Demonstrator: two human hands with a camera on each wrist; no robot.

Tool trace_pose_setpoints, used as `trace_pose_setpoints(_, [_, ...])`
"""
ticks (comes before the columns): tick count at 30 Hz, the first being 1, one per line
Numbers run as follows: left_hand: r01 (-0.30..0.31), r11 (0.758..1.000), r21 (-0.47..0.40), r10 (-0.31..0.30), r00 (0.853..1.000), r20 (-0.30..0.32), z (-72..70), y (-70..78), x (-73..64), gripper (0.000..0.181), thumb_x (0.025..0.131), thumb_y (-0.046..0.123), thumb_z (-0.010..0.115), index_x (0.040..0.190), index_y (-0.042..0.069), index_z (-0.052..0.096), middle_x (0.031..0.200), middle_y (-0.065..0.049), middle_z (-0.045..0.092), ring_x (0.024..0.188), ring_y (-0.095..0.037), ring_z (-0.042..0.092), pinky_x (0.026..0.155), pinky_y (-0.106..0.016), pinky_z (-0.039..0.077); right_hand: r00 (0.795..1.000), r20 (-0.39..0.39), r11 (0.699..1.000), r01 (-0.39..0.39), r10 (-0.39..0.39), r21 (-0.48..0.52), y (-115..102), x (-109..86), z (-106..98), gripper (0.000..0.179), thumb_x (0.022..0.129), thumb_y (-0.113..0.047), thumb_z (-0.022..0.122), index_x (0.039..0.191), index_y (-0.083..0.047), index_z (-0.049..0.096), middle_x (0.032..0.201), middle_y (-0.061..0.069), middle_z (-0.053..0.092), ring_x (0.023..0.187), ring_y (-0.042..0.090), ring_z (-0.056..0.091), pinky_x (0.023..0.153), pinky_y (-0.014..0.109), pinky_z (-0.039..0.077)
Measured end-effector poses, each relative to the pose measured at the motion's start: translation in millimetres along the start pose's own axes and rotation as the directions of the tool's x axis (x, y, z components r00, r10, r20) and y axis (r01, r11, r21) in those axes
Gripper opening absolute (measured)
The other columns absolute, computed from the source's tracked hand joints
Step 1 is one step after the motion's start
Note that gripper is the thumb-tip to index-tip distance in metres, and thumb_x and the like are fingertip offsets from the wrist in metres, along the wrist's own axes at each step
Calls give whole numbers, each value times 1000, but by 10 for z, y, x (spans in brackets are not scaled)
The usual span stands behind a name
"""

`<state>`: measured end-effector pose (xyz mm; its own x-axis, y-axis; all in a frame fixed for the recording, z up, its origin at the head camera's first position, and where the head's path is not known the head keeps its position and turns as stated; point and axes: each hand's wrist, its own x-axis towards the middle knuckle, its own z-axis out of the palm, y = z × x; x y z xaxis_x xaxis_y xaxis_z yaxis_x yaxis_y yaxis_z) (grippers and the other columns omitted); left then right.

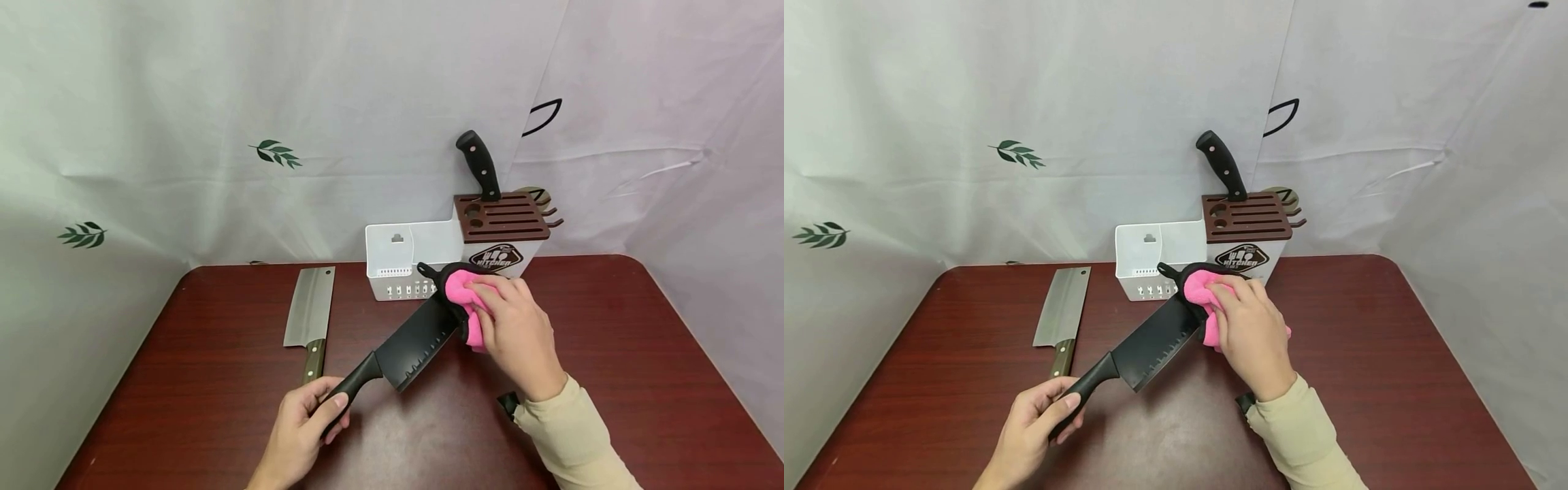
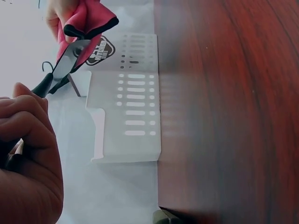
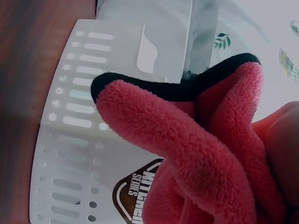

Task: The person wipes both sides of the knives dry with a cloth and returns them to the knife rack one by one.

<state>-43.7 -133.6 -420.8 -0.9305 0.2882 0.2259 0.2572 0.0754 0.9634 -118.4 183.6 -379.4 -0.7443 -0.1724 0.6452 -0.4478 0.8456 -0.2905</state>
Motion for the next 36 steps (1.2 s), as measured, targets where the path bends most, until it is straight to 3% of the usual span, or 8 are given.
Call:
trace_pose_setpoints(10, [-39, 998, 41, 39, 999, -4, 31, -8, 4, 10, 98, -6, 53, 98, -5, 63, 63, -14, 57, 42, -14, 44, 37, -26, 37, 996, 10, 996, 91, -91, 12, -125, -38, 74, 17, 89, -10, 72, 105, -9, 76, 110, 5, 68, 93, 27, 57, 72, 39, 54])
trace_pose_setpoints(16, [-33, 998, 60, 34, 999, -18, 34, -5, 3, 9, 98, -6, 54, 97, -5, 64, 63, -13, 57, 43, -12, 45, 37, -26, 37, 986, 22, 985, 164, -165, 46, -235, -75, 145, 20, 88, -7, 72, 107, -9, 75, 112, 4, 67, 94, 25, 57, 77, 35, 53])
trace_pose_setpoints(25, [-33, 999, 35, 34, 999, -27, 36, -11, 3, 10, 98, -7, 54, 97, -4, 64, 63, -14, 57, 42, -15, 44, 37, -27, 36, 978, 44, 975, 196, -202, 108, -321, -71, 153, 19, 92, -12, 70, 111, -10, 75, 116, 2, 67, 99, 22, 58, 81, 32, 52])
trace_pose_setpoints(36, [-24, 1000, 16, 25, 999, -45, 41, -12, 1, 11, 98, -7, 53, 101, -8, 63, 64, -14, 58, 43, -15, 44, 37, -28, 36, 940, 67, 928, 315, -334, 199, -435, -99, 196, 23, 95, -14, 67, 116, -11, 74, 119, 3, 66, 103, 22, 58, 92, 32, 50])
